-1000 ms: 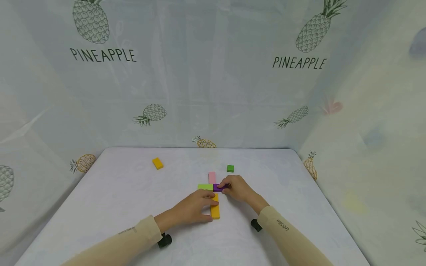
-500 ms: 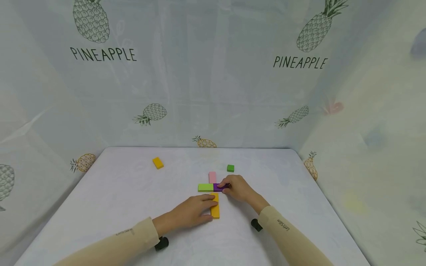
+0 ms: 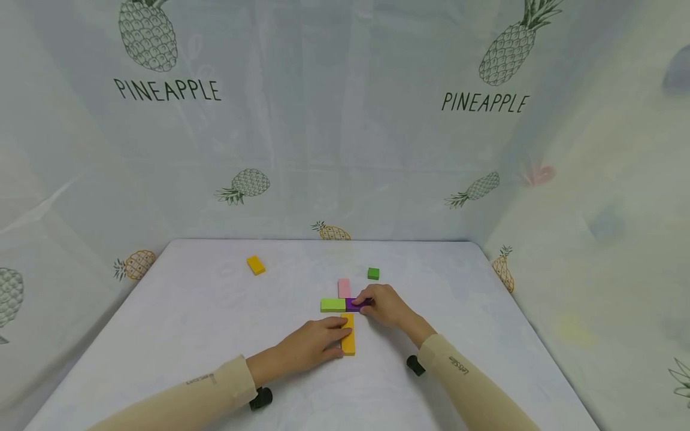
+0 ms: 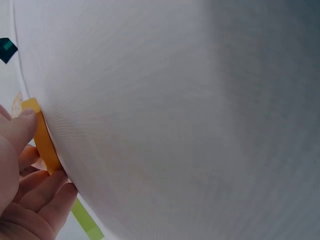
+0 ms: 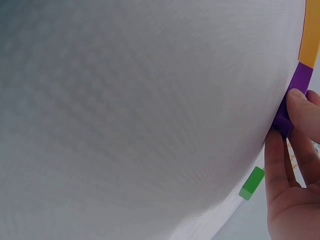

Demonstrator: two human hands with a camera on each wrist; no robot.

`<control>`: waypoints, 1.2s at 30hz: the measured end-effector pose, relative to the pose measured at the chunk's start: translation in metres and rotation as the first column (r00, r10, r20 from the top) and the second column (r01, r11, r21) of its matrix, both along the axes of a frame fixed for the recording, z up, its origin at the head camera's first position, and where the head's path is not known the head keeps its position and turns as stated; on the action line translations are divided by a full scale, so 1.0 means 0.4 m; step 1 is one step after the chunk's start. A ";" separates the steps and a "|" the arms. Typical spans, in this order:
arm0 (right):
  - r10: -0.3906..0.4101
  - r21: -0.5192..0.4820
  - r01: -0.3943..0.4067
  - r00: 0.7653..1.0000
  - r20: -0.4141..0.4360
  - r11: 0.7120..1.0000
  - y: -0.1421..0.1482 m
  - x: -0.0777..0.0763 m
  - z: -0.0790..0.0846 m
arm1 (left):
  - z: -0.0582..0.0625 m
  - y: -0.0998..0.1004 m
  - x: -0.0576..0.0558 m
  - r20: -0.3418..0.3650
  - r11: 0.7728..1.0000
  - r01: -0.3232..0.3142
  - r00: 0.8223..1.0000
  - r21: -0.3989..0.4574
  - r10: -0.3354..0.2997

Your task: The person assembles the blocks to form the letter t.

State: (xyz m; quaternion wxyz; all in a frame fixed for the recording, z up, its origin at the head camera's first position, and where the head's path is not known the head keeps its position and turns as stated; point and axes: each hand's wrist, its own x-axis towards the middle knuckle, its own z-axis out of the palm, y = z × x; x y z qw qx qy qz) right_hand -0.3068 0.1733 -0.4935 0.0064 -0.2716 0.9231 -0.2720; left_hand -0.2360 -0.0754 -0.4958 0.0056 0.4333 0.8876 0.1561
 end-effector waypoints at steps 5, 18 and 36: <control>-0.004 -0.008 0.004 1.000 0.000 1.000 -0.002 0.000 -0.001 | 0.003 -0.001 0.000 0.008 1.000 -0.005 1.000 0.001 0.005; -0.004 -0.015 0.004 1.000 0.019 1.000 -0.002 0.006 0.000 | 0.003 -0.001 -0.005 0.017 1.000 -0.020 1.000 0.012 0.019; -0.004 -0.015 0.004 1.000 0.015 1.000 0.000 0.001 -0.001 | 0.003 0.000 -0.014 0.019 1.000 -0.021 1.000 0.022 0.020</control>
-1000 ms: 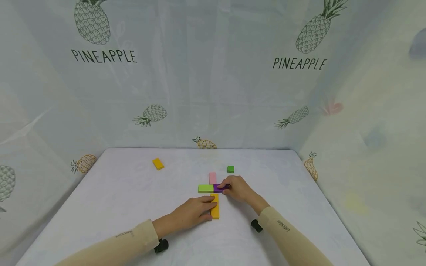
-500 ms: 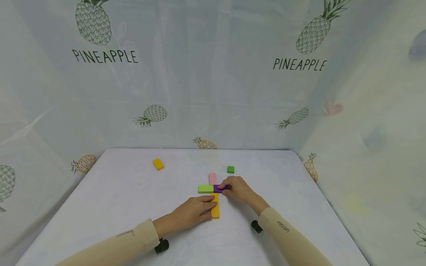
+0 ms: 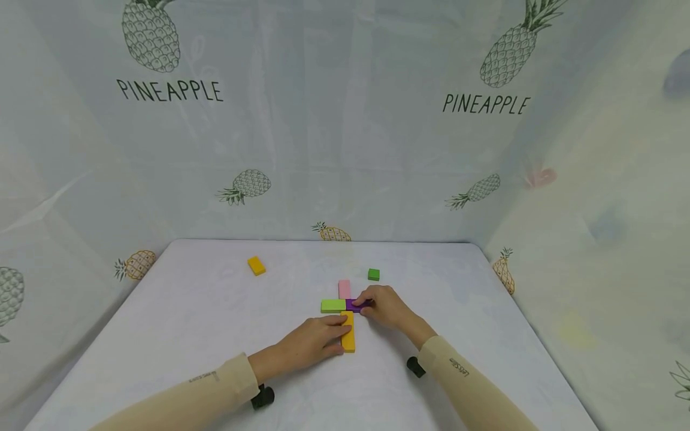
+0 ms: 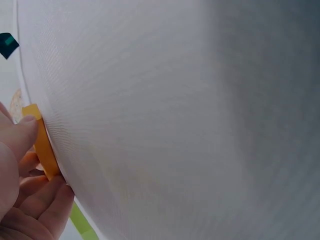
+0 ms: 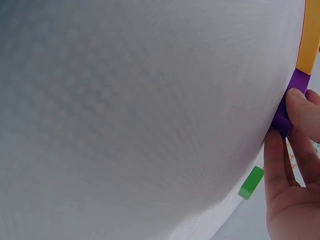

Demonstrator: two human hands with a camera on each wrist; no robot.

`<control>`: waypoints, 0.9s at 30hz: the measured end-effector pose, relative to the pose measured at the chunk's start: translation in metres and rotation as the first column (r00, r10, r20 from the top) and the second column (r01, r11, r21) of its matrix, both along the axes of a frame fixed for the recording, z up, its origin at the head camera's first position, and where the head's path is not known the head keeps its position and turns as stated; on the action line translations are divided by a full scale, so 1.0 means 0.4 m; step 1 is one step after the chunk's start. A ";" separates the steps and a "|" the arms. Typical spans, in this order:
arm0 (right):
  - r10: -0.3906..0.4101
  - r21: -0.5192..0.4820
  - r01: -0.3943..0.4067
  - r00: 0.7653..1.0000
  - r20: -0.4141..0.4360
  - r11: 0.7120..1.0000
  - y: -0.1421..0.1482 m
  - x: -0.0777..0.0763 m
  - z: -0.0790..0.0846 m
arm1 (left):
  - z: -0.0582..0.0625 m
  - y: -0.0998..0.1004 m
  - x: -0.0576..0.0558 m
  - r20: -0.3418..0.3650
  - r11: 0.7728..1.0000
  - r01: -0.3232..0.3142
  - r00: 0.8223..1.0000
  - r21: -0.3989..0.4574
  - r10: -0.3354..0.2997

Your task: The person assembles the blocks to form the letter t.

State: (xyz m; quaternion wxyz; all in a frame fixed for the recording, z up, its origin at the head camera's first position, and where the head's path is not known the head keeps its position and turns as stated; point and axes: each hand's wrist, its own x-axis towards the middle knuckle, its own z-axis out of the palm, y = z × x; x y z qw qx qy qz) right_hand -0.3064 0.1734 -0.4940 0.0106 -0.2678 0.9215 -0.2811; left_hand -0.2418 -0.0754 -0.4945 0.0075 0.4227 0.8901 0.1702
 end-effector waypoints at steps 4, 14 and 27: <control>0.005 0.000 -0.005 1.000 -0.007 1.000 0.000 0.001 0.001 | -0.002 0.000 0.000 -0.001 1.000 -0.004 1.000 0.002 0.004; -0.009 0.010 0.009 1.000 0.003 1.000 -0.001 -0.002 -0.004 | -0.006 -0.001 -0.002 -0.007 1.000 -0.005 1.000 0.006 0.005; -0.025 0.008 0.025 0.999 0.026 1.000 -0.005 0.001 0.004 | -0.009 -0.001 -0.005 -0.001 1.000 -0.020 1.000 0.000 0.020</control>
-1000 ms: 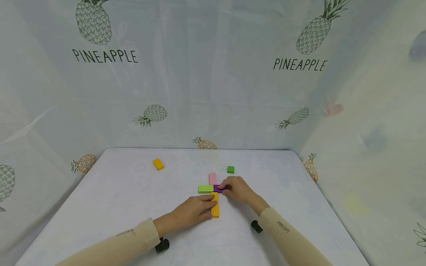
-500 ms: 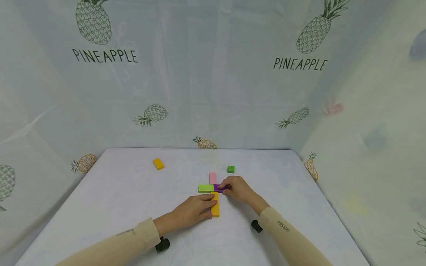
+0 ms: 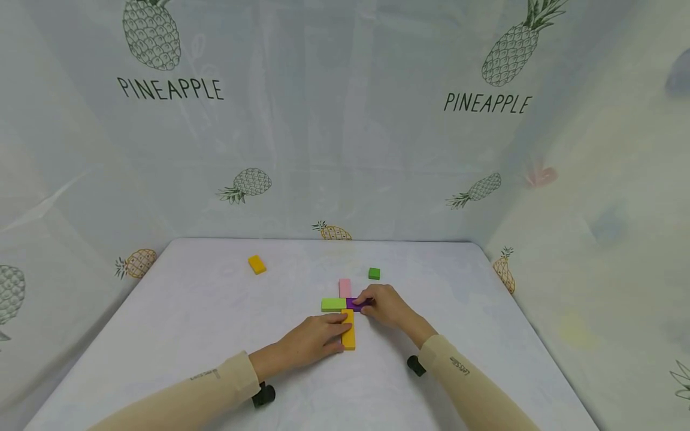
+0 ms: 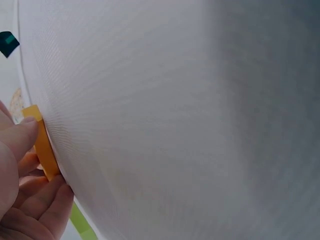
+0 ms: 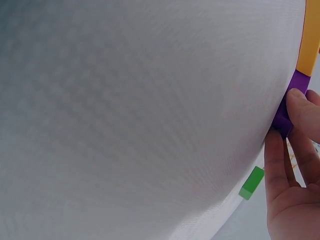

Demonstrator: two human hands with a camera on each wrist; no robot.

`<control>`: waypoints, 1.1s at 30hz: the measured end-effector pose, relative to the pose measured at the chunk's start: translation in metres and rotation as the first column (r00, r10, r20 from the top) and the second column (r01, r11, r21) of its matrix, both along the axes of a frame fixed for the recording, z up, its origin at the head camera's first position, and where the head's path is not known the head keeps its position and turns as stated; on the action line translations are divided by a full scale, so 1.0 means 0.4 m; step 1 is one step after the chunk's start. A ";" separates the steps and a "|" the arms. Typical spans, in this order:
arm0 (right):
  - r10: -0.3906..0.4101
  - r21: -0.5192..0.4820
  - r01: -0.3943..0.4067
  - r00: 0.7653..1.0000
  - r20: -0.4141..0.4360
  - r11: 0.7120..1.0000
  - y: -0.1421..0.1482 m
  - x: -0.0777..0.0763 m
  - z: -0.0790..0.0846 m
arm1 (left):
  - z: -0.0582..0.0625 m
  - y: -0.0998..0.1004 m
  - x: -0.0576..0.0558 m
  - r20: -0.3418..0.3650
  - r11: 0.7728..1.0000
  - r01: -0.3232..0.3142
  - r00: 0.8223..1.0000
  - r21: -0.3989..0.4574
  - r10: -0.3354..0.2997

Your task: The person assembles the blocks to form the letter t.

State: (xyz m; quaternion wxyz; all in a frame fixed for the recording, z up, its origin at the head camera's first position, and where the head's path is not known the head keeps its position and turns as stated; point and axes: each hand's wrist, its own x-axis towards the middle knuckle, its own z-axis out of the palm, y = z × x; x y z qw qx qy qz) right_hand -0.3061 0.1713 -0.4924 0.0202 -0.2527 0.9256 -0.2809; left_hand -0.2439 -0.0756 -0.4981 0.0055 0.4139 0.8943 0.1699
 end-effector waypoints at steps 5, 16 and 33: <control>0.000 -0.004 0.000 1.000 0.001 1.000 0.001 0.001 0.001 | 0.002 0.001 0.002 0.007 1.000 -0.004 1.000 0.000 0.004; 0.020 0.007 -0.020 1.000 -0.021 1.000 0.004 0.001 -0.002 | 0.000 0.001 0.001 0.001 1.000 -0.008 1.000 -0.005 0.008; 0.019 0.002 -0.019 1.000 -0.021 1.000 0.005 -0.004 -0.004 | 0.001 0.002 -0.002 0.005 1.000 -0.020 1.000 -0.007 0.020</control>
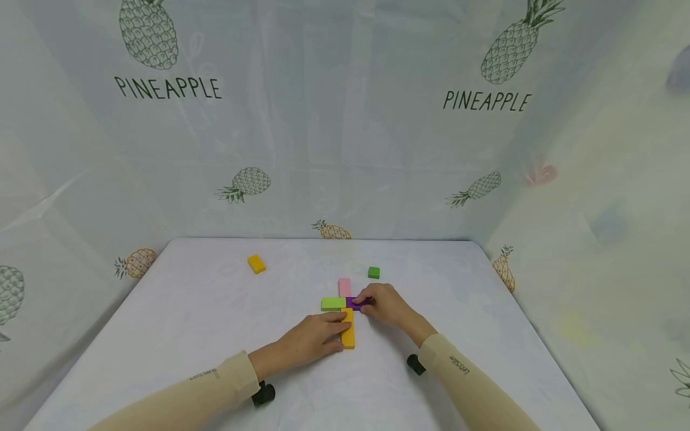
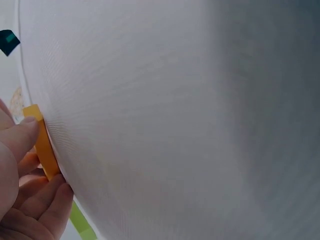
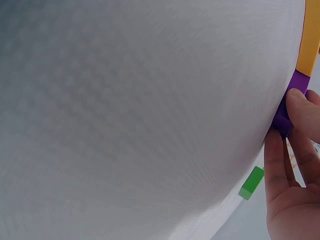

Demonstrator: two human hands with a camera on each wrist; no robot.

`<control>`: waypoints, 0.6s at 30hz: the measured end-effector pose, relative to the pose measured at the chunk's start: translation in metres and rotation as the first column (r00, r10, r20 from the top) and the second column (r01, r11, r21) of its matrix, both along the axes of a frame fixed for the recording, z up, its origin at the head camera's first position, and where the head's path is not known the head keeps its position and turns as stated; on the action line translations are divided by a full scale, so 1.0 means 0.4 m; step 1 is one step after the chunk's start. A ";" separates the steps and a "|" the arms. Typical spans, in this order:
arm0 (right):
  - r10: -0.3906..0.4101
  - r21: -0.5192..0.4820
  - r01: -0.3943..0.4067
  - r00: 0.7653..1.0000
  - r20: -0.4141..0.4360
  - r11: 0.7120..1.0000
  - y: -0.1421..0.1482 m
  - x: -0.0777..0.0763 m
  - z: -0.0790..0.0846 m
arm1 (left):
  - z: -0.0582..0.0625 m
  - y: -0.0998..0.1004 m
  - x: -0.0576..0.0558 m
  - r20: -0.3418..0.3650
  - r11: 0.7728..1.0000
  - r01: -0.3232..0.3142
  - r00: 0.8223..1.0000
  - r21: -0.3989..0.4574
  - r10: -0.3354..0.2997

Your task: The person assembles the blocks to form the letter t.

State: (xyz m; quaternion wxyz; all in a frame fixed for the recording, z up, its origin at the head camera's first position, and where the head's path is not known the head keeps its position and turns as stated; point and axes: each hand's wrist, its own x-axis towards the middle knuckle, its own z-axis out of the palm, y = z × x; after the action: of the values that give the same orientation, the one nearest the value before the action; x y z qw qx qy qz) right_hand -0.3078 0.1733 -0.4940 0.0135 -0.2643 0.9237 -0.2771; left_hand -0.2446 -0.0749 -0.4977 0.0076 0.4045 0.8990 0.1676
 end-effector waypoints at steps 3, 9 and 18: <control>-0.006 0.005 0.006 1.000 0.001 1.000 -0.001 -0.001 0.000 | 0.003 0.000 0.000 -0.006 1.000 0.002 1.000 0.005 -0.002; -0.015 0.005 0.015 1.000 0.016 1.000 -0.001 -0.002 -0.001 | 0.006 0.000 -0.001 -0.010 1.000 0.007 1.000 0.003 -0.007; -0.014 -0.010 0.015 1.000 0.021 1.000 -0.001 -0.001 0.000 | 0.005 0.001 -0.004 -0.004 1.000 0.008 1.000 -0.002 -0.008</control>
State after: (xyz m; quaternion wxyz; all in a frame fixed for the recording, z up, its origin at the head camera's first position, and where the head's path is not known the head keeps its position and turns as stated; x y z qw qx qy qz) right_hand -0.3083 0.1729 -0.4939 0.0197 -0.2548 0.9239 -0.2848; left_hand -0.2460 -0.0745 -0.4958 0.0069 0.4086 0.8975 0.1660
